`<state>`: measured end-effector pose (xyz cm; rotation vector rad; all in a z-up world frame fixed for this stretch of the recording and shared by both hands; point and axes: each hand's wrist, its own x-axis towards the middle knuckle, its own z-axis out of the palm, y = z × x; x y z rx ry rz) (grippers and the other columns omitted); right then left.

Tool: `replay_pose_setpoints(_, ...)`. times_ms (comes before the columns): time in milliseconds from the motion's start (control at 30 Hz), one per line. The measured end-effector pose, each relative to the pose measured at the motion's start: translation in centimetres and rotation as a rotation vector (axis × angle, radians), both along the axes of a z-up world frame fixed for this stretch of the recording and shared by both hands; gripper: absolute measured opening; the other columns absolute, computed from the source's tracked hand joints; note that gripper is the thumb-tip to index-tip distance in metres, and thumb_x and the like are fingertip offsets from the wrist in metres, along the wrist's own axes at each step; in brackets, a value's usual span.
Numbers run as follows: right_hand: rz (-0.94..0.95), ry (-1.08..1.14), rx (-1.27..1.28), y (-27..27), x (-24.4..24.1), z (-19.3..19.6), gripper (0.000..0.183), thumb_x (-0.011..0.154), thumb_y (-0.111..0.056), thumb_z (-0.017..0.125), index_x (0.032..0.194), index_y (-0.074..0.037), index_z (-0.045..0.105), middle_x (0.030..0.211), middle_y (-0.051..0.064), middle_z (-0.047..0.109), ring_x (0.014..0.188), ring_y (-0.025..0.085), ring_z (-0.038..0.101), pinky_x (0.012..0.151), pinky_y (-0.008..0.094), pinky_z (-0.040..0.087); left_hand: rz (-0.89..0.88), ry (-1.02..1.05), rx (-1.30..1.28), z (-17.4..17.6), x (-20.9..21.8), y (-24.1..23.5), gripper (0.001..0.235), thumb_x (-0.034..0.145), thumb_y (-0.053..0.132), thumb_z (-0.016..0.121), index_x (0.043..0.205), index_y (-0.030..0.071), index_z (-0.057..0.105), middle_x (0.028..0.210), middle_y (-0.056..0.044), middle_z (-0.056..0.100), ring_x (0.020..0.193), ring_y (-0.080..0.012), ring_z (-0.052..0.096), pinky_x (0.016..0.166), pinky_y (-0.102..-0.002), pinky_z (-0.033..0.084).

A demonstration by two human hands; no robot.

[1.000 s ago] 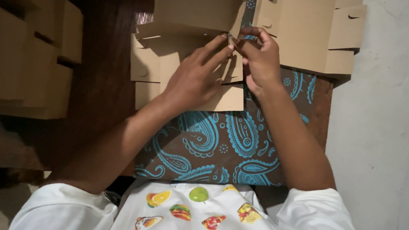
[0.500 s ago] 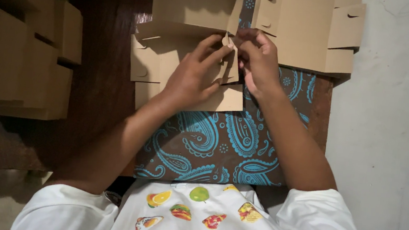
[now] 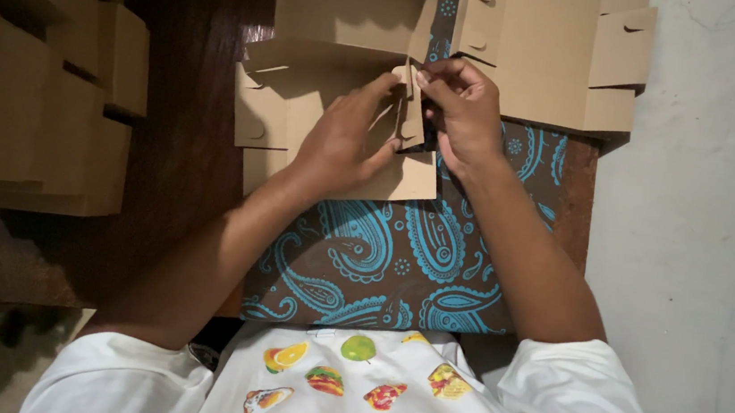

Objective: Assembling small cardboard boxes from flat templates by folding and tucking tabs.

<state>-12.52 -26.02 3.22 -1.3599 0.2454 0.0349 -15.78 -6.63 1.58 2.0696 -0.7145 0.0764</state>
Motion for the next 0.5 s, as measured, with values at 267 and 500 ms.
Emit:
replay_pose_setpoints(267,0.002,0.081,-0.004,0.0,0.2,0.4,0.011,0.087,-0.003,0.081,0.092,-0.008,0.073,0.080,0.002,0.070,0.067,0.008,0.061,0.052,0.018,0.046,-0.024,-0.045,0.000,0.0,-0.2,0.3,0.068,0.097,0.020,0.070,0.156,0.011,0.038,0.155,-0.018,0.051,0.139,-0.0387,0.052,0.109,-0.053,0.044)
replay_pose_setpoints(500,0.014,0.124,-0.038,0.3,0.2,1.2,0.011,0.087,-0.007,0.082,0.092,-0.009,0.073,0.075,0.000,0.068,0.064,0.007,0.060,0.050,0.018,0.047,-0.051,-0.110,-0.070,-0.4,-0.1,0.3,0.067,0.098,0.016,0.069,0.157,0.011,0.038,0.155,-0.014,0.054,0.135,-0.0389,0.056,0.108,-0.051,0.048)
